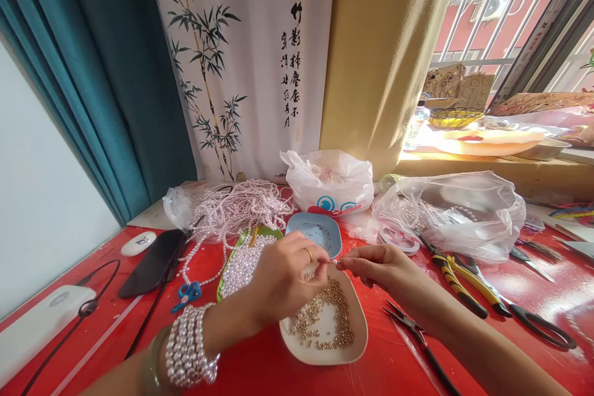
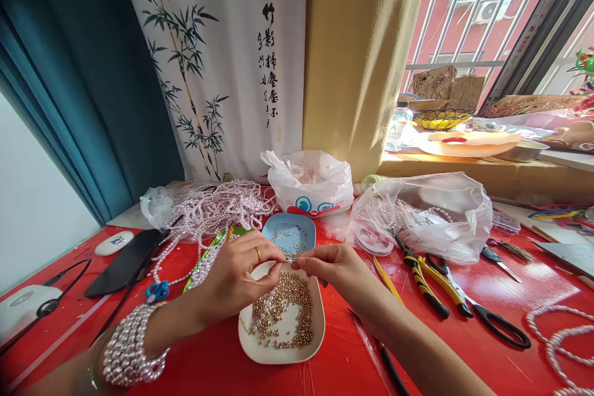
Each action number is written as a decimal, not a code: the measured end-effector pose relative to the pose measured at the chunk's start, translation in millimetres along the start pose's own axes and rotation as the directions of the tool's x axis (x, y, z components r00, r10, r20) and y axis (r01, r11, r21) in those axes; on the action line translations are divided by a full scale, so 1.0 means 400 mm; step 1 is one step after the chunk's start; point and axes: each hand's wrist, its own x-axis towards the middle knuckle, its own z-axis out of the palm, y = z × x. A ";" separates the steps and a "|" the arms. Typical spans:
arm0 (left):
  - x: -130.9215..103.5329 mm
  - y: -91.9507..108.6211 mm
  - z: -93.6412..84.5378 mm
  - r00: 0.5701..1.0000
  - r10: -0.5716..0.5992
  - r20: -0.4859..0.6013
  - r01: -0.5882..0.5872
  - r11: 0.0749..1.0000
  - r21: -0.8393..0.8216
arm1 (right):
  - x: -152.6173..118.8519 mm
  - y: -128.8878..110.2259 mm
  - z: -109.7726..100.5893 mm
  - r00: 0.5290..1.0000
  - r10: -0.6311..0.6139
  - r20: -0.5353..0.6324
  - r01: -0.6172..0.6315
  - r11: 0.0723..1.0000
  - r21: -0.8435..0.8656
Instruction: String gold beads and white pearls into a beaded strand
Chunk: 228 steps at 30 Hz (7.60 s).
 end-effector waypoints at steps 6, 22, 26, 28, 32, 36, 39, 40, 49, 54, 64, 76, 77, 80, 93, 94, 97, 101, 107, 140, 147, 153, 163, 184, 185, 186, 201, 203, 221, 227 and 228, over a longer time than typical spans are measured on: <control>0.008 0.003 -0.004 0.981 -0.193 0.016 0.193 0.970 -0.150 | -0.015 -0.020 0.011 0.980 -0.192 -0.053 0.183 0.973 -0.142; 0.000 0.010 0.013 0.961 -0.274 0.031 0.272 0.928 -0.252 | -0.017 -0.016 0.014 0.930 -0.338 -0.147 0.282 0.909 -0.307; -0.004 0.010 0.014 0.973 -0.232 0.008 0.229 0.950 -0.214 | -0.021 -0.014 0.007 0.918 -0.377 -0.123 0.285 0.842 -0.458; -0.004 0.009 0.014 0.974 -0.225 0.009 0.222 0.954 -0.202 | -0.024 -0.014 0.000 0.871 -0.467 -0.154 0.296 0.748 -0.593; -0.002 0.005 0.016 0.959 -0.282 0.031 0.282 0.931 -0.232 | -0.027 -0.017 -0.011 0.792 -0.581 -0.189 0.306 0.644 -0.701; -0.001 0.002 0.017 0.934 -0.346 0.091 0.355 0.868 -0.348 | -0.023 -0.021 -0.010 0.902 -0.401 -0.163 0.281 0.829 -0.483; 0.001 0.003 0.018 0.927 -0.360 0.105 0.371 0.842 -0.392 | -0.022 -0.020 -0.008 0.940 -0.318 -0.122 0.260 0.900 -0.349; 0.001 0.004 0.018 0.926 -0.362 0.106 0.373 0.839 -0.396 | -0.021 -0.019 -0.007 0.945 -0.309 -0.112 0.258 0.908 -0.329; -0.004 0.004 0.017 0.947 -0.307 0.095 0.322 0.898 -0.301 | -0.021 -0.016 -0.007 0.917 -0.373 -0.141 0.274 0.846 -0.458; -0.001 0.004 0.016 0.942 -0.314 0.120 0.336 0.899 -0.281 | -0.019 -0.021 -0.019 0.860 -0.425 -0.281 0.261 0.841 -0.475; 0.000 0.015 0.011 0.915 -0.360 0.182 0.400 0.865 -0.301 | -0.024 -0.032 0.002 0.944 -0.279 -0.175 0.240 0.946 -0.216; -0.016 0.016 0.025 0.958 -0.288 -0.020 0.281 0.946 -0.165 | -0.030 -0.039 0.024 0.947 -0.220 -0.234 0.196 0.973 -0.123; -0.016 0.016 0.025 0.956 -0.293 -0.007 0.289 0.946 -0.147 | -0.028 -0.037 0.025 0.949 -0.214 -0.231 0.193 0.975 -0.110; -0.015 0.017 0.024 0.951 -0.308 0.020 0.308 0.944 -0.120 | -0.023 -0.031 0.026 0.956 -0.197 -0.218 0.187 0.980 -0.065; -0.008 0.022 0.038 0.759 -0.552 0.347 0.613 0.423 -0.667 | -0.020 -0.024 0.032 0.966 -0.181 -0.185 0.180 0.983 -0.021; -0.006 0.022 0.038 0.739 -0.556 0.381 0.625 0.355 -0.695 | -0.020 -0.025 0.033 0.964 -0.189 -0.186 0.188 0.982 -0.026; -0.001 0.022 0.034 0.709 -0.560 0.429 0.641 0.255 -0.724 | -0.020 -0.026 0.034 0.961 -0.198 -0.195 0.199 0.980 -0.018; 0.000 0.024 0.024 0.725 -0.559 0.401 0.613 0.261 -0.746 | -0.023 -0.028 0.033 0.960 -0.186 -0.210 0.193 0.981 0.013; 0.002 0.026 0.021 0.705 -0.582 0.405 0.641 0.279 -0.715 | -0.020 -0.026 0.027 0.952 -0.213 -0.219 0.202 0.977 -0.071; 0.007 0.001 0.007 0.808 -0.455 0.374 0.588 0.578 -0.567 | -0.019 0.000 0.005 0.806 -0.588 -0.074 0.388 0.618 -0.683; 0.007 0.003 0.016 0.802 -0.424 0.421 0.593 0.473 -0.651 | -0.022 0.000 0.027 0.852 -0.523 -0.040 0.383 0.673 -0.632; 0.013 0.004 0.014 0.771 -0.429 0.471 0.618 0.324 -0.716 | -0.025 -0.002 0.037 0.805 -0.593 -0.021 0.448 0.630 -0.634; 0.020 0.009 0.006 0.736 -0.448 0.508 0.642 0.224 -0.733 | -0.023 0.005 0.036 0.817 -0.575 -0.040 0.419 0.639 -0.645; 0.016 0.003 0.006 0.695 -0.449 0.561 0.684 0.176 -0.708 | -0.020 0.006 0.030 0.820 -0.564 -0.098 0.395 0.682 -0.615; 0.017 0.003 0.006 0.694 -0.455 0.559 0.686 0.180 -0.705 | -0.018 0.008 0.028 0.826 -0.554 -0.104 0.389 0.694 -0.606; 0.018 0.004 0.007 0.692 -0.462 0.555 0.687 0.185 -0.702 | -0.017 0.008 0.026 0.836 -0.539 -0.103 0.384 0.708 -0.593; 0.012 -0.001 0.018 0.667 -0.438 0.603 0.708 0.120 -0.696 | -0.014 0.009 0.006 0.853 -0.510 -0.109 0.369 0.738 -0.564; 0.012 0.000 0.019 0.665 -0.451 0.596 0.706 0.116 -0.699 | -0.018 0.007 0.002 0.865 -0.494 -0.085 0.373 0.747 -0.550; 0.010 -0.014 0.016 0.675 -0.426 0.603 0.703 0.122 -0.700 | -0.016 0.009 0.021 0.699 -0.715 0.014 0.523 0.497 -0.692; 0.013 -0.019 0.014 0.677 -0.406 0.614 0.688 0.053 -0.724 | -0.012 0.008 0.009 0.713 -0.701 -0.008 0.500 0.517 -0.695; 0.013 -0.022 0.014 0.686 -0.399 0.609 0.687 0.080 -0.722 | -0.013 0.008 0.009 0.712 -0.702 -0.010 0.499 0.516 -0.696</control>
